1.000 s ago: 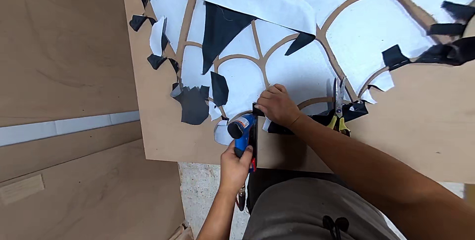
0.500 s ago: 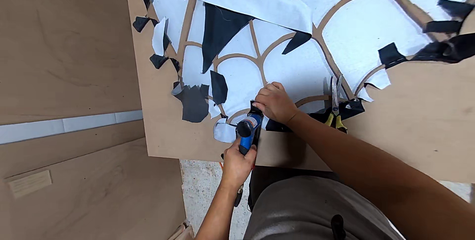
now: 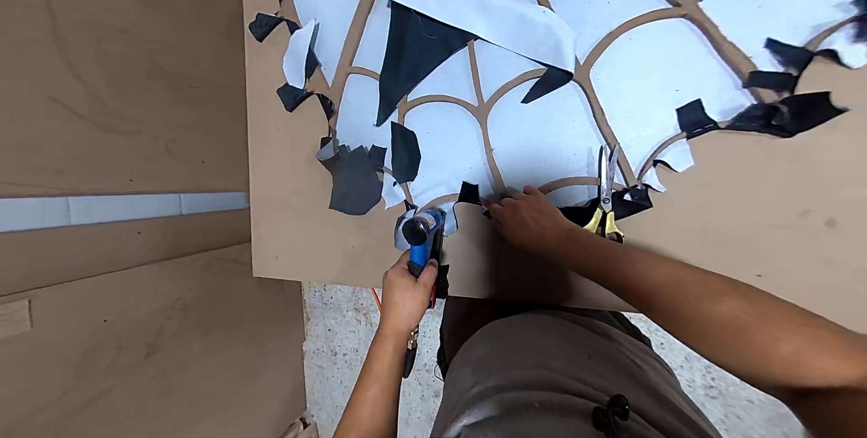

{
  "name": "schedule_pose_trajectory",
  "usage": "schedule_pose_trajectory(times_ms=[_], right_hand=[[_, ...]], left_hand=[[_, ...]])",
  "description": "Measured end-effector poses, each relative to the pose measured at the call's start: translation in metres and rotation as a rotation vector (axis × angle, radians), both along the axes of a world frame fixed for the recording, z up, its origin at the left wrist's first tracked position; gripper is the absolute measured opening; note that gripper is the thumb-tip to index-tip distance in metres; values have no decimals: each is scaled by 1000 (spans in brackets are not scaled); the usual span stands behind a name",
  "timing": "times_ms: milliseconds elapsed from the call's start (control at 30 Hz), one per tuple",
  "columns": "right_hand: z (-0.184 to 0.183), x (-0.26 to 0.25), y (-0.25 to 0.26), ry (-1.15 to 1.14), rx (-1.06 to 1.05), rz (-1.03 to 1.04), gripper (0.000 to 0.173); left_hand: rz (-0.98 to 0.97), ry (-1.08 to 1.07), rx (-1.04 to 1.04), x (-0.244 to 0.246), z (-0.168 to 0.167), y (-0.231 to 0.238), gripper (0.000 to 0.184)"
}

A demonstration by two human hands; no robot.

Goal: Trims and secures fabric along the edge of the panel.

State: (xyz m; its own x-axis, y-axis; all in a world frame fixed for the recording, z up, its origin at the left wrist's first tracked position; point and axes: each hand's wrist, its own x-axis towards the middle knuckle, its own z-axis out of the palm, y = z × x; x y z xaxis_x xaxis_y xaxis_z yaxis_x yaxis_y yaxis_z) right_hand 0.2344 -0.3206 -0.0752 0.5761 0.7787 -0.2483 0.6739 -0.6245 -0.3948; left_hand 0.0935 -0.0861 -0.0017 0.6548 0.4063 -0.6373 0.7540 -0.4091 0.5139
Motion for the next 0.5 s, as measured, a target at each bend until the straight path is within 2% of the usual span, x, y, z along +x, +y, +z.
schedule_pose_trajectory(times_ms=[133, 267, 367, 500], right_hand=[[-17, 16, -37, -77, 242, 92, 30], [-36, 4, -48, -228, 429, 0, 31], [-43, -1, -46, -249, 444, -78, 28], [-41, -2, -38, -93, 417, -139, 26]], left_hand=[[22, -5, -32, 2, 3, 2, 21], [11, 8, -53, 3, 4, 4, 21], [7, 31, -100, 8, 10, 5, 19], [-116, 54, -33, 6, 11, 4, 20]])
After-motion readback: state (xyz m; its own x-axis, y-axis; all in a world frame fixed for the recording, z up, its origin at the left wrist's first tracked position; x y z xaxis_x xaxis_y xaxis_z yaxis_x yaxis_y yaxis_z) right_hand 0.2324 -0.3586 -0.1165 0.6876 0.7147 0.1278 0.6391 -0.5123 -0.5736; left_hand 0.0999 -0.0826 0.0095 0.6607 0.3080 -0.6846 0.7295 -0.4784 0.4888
